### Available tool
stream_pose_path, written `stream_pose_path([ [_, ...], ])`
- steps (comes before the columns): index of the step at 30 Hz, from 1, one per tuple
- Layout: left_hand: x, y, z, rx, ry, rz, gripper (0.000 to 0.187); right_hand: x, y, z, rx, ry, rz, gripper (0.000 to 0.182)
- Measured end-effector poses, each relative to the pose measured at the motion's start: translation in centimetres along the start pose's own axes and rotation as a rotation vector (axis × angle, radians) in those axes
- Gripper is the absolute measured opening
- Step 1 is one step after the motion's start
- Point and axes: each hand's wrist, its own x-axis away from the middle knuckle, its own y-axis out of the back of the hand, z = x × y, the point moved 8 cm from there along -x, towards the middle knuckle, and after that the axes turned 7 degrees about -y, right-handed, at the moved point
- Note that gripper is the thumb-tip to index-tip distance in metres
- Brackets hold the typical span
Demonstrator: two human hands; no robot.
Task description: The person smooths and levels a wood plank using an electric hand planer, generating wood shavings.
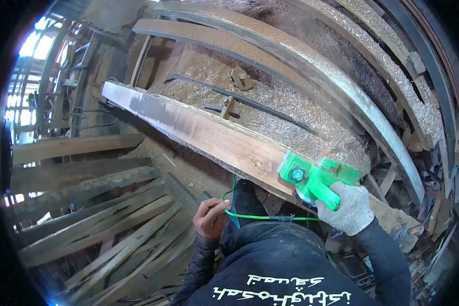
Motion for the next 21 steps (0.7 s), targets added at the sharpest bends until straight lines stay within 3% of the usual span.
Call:
stream_pose_path([
  [12, -3.2, 7.3, 7.7, -0.048, 0.048, 0.059, 0.025, -7.1, -5.0, 9.6, -0.050, 0.006, -0.029, 0.028],
  [21, -3.9, 12.2, 11.2, -0.146, 0.102, 0.078, 0.033, -14.7, -10.9, 18.5, 0.008, 0.095, -0.034, 0.040],
])
